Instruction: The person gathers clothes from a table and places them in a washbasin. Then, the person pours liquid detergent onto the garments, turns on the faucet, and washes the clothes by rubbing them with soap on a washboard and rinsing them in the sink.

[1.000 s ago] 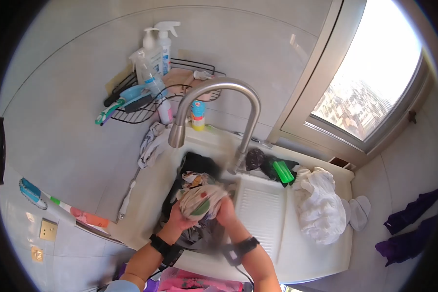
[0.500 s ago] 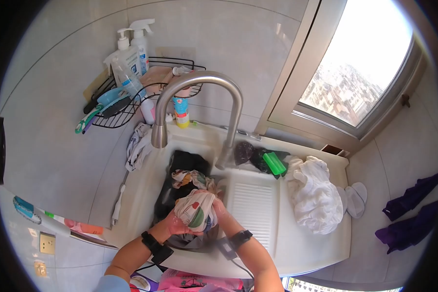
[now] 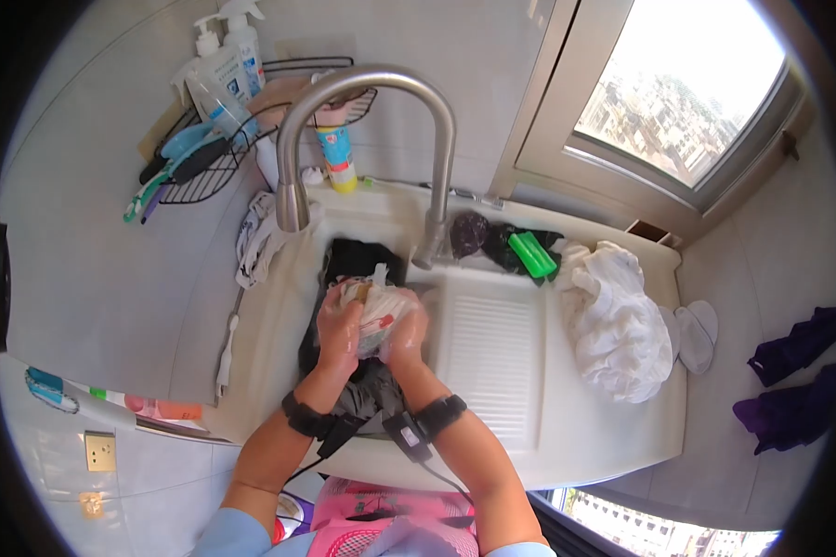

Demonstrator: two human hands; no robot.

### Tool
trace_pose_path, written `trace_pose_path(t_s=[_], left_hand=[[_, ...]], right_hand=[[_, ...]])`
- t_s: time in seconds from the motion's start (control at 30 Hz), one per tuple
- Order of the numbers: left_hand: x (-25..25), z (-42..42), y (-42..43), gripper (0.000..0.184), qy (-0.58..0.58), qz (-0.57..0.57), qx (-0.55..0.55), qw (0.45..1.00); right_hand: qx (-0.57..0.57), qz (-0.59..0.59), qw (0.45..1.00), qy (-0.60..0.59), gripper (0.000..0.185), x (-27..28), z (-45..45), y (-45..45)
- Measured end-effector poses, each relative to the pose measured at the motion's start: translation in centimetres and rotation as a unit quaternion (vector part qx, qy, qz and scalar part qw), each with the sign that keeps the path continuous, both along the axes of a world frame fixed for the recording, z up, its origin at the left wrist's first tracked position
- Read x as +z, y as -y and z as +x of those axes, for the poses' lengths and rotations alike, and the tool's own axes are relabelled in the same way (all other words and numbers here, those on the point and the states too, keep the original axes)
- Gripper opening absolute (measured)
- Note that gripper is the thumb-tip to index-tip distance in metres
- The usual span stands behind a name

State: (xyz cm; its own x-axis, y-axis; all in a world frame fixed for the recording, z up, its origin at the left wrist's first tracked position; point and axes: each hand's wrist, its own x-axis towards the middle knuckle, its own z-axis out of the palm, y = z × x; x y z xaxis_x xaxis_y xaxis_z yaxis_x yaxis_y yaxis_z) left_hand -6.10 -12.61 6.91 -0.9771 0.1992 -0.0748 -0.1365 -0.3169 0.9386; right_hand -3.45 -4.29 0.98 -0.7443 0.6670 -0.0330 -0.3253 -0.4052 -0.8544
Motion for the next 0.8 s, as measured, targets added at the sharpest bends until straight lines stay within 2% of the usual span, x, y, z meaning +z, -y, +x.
trace_pose_path(t_s=[0.07,0.1,0.2,0.3,0.4,0.43,0.5,0.6,0.63,0.73,0.8], left_hand=[[-2.7,-0.6,0.6,0.028,-0.175,-0.18,-0.003,0.968],[-1.6,0.4,0.7,0.028,-0.271,-0.307,0.075,0.909],[-1.5,1.2,1.7,0.032,-0.333,-0.345,0.031,0.877],[-1.8,1.5,2.8,0.032,-0.343,-0.365,-0.022,0.865],[-1.7,0.5,4.4,0.031,-0.354,-0.382,-0.05,0.852],[-1.5,-0.4,5.2,0.031,-0.377,-0.375,-0.045,0.846],[-0.8,-1.8,7.2,0.031,-0.42,-0.363,-0.038,0.831],[1.8,-2.6,9.1,0.034,-0.432,-0.471,-0.016,0.769],[1.7,-2.9,9.5,0.037,-0.409,-0.479,-0.015,0.776],[1.9,-3.2,10.0,0.038,-0.402,-0.512,-0.022,0.759],[2.0,-3.0,9.8,0.039,-0.384,-0.527,-0.042,0.757]], right_hand=[[0.042,-0.213,0.975,0.054,0.032,-1.3,-0.2,0.2],[0.002,-0.227,0.969,0.095,0.03,0.7,0.6,1.1],[0.135,-0.361,0.923,0.018,0.033,-2.8,1.0,1.3],[0.244,-0.399,0.883,-0.016,0.039,-4.8,1.8,1.8],[0.246,-0.344,0.904,0.067,0.036,-3.3,2.2,2.2],[0.31,-0.259,0.905,0.135,0.036,-1.7,2.2,1.7],[0.418,-0.083,0.864,0.267,0.035,1.2,2.6,0.2],[0.528,-0.034,0.831,0.17,0.034,2.7,2.4,-2.6],[0.544,-0.113,0.812,0.177,0.042,1.7,2.0,-2.5],[0.529,0.18,0.792,0.246,0.06,1.8,3.1,-0.7],[0.486,0.363,0.74,0.291,0.073,1.8,4.4,0.8]])
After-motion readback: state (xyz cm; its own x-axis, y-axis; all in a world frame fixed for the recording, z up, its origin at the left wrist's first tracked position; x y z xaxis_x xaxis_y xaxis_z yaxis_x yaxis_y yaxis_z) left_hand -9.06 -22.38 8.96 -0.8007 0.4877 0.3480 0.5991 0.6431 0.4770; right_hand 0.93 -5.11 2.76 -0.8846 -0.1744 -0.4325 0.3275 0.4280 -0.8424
